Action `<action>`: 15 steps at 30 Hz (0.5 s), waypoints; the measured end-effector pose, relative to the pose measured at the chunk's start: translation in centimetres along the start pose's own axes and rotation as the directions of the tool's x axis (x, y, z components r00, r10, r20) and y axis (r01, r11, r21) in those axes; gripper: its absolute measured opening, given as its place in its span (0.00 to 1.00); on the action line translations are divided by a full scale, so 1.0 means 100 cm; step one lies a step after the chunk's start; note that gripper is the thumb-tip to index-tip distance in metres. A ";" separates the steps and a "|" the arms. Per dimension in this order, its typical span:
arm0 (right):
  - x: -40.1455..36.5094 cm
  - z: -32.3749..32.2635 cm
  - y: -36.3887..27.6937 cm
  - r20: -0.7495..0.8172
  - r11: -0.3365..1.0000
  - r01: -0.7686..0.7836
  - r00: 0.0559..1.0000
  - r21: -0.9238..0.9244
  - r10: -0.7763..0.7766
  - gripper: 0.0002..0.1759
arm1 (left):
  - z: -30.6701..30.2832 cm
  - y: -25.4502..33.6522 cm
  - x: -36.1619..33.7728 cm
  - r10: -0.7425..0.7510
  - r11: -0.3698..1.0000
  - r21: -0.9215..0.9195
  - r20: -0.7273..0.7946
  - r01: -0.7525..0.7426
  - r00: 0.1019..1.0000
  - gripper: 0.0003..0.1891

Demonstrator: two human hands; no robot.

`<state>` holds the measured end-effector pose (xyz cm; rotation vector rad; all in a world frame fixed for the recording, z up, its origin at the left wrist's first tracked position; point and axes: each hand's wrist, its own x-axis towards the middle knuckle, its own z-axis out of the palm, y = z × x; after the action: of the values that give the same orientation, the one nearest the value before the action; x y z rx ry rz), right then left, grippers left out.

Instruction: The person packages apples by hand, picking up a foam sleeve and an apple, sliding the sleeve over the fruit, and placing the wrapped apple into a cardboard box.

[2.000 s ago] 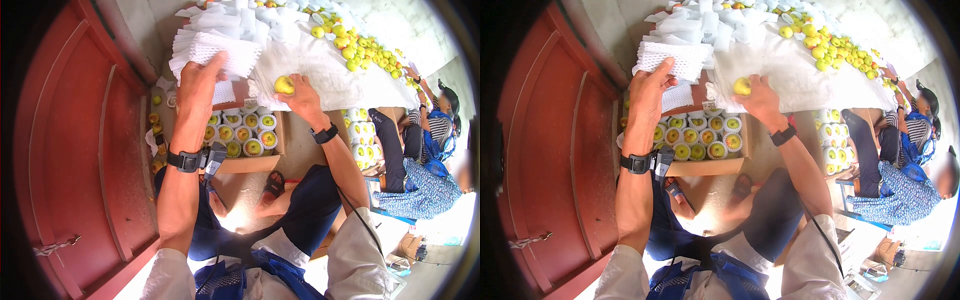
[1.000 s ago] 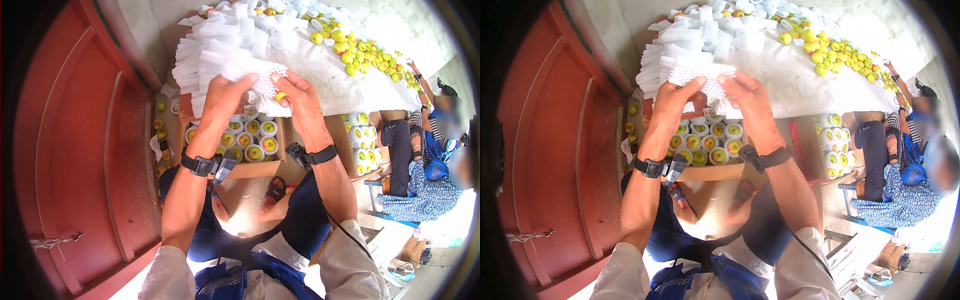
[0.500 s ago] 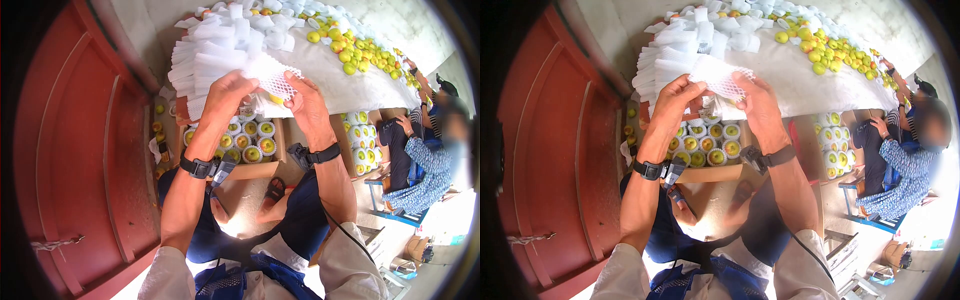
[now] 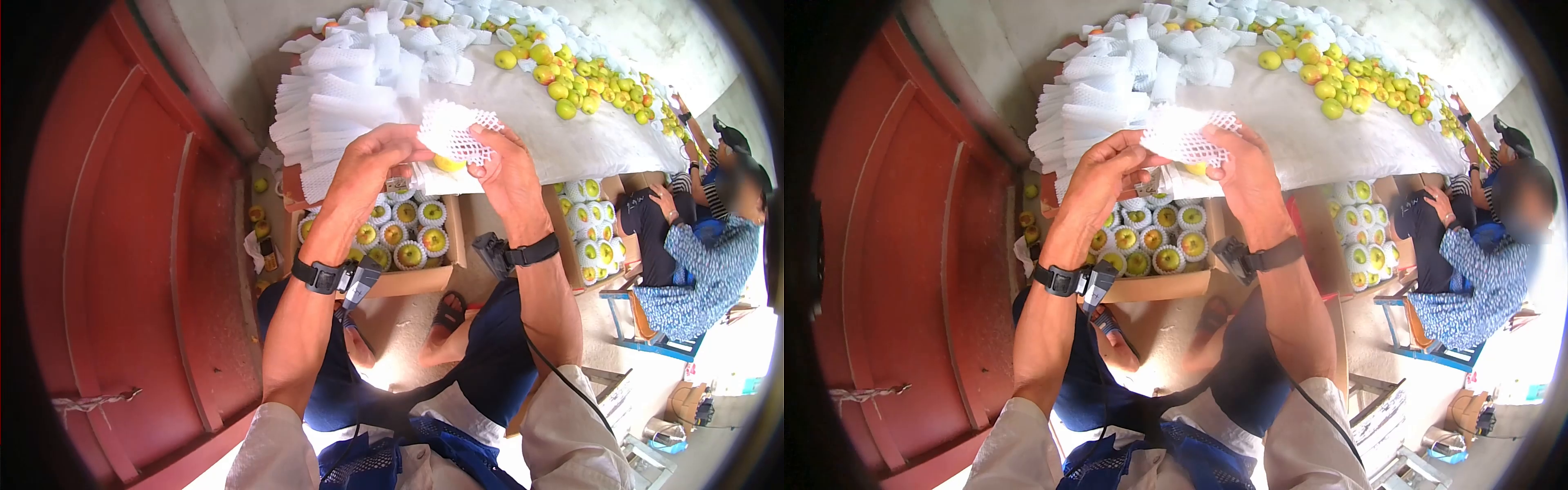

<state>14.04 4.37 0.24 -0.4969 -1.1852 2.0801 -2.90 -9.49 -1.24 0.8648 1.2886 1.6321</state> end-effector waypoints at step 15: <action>-0.004 -0.006 0.000 0.259 0.974 -0.225 0.942 0.010 0.215 0.14 | 0.005 0.001 0.001 0.003 0.944 -0.322 0.217 0.068 0.976 0.23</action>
<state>14.68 4.41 -0.07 -0.3625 -1.2803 2.4131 -2.48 -9.22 -1.04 0.7834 0.8462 1.6181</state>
